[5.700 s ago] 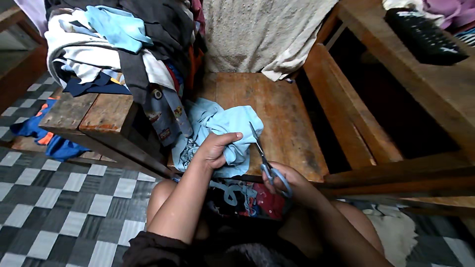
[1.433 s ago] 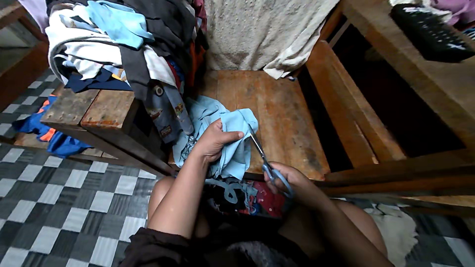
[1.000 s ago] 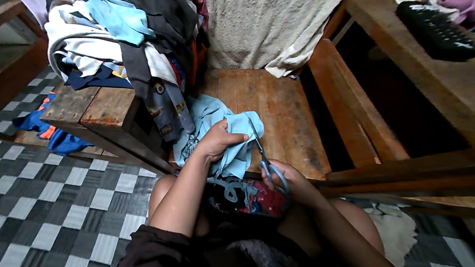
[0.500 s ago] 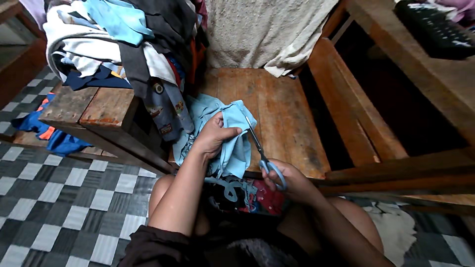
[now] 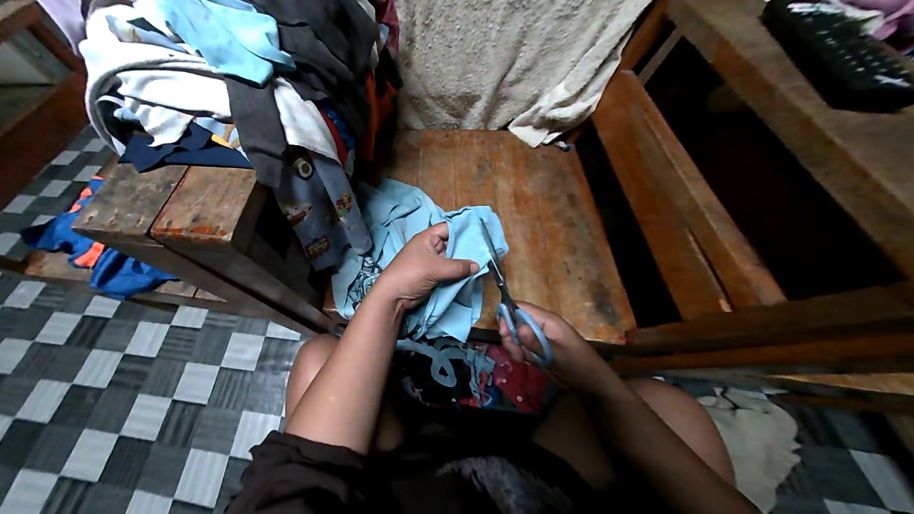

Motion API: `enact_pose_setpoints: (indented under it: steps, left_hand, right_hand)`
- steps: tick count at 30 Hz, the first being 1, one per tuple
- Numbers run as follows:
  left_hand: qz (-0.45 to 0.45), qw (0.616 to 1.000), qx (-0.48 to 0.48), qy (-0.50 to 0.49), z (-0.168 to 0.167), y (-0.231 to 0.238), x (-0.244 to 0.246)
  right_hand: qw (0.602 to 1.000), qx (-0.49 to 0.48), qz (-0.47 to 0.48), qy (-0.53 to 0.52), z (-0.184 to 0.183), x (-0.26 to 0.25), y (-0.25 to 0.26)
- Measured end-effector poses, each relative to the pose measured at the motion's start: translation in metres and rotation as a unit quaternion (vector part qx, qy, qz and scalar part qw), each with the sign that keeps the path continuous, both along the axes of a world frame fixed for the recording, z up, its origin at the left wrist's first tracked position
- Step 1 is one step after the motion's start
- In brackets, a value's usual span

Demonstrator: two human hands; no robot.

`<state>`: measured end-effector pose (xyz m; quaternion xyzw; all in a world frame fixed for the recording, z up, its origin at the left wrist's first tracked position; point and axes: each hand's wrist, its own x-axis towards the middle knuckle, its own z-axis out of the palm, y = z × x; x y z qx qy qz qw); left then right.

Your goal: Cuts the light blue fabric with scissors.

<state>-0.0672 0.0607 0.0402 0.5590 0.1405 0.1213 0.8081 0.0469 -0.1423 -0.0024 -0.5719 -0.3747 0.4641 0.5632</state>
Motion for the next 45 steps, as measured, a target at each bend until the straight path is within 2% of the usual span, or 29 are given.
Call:
enact_pose_setpoints:
  steps: [11, 21, 35, 38, 40, 42, 45]
  left_hand:
    - [0.008, 1.000, -0.002, 0.007, 0.002, 0.000, 0.000]
    - [-0.073, 0.996, 0.034, 0.035, 0.000, 0.000, -0.003]
    - [-0.091, 0.995, 0.035, 0.033, -0.001, 0.001, -0.001]
    - [-0.043, 0.999, 0.023, 0.025, 0.002, -0.003, 0.000]
    - [0.038, 0.999, 0.024, 0.021, 0.001, -0.005, 0.003]
    - [0.127, 0.990, 0.060, 0.025, -0.002, -0.005, 0.006]
    - [0.200, 0.974, 0.106, 0.020, -0.005, -0.005, 0.009]
  right_hand:
    - [1.000, 0.005, -0.022, -0.007, 0.000, -0.003, 0.001]
    - [1.000, 0.011, -0.012, 0.015, 0.000, -0.001, 0.001]
    - [0.999, 0.001, -0.038, 0.012, 0.001, -0.005, 0.002]
    - [0.999, -0.006, -0.039, 0.006, 0.002, -0.004, 0.002]
    - [0.999, -0.002, -0.032, 0.003, 0.001, -0.003, 0.001]
    - [1.000, -0.010, -0.028, 0.010, 0.002, -0.004, 0.001]
    - [0.999, -0.036, -0.023, 0.009, 0.006, -0.007, 0.001]
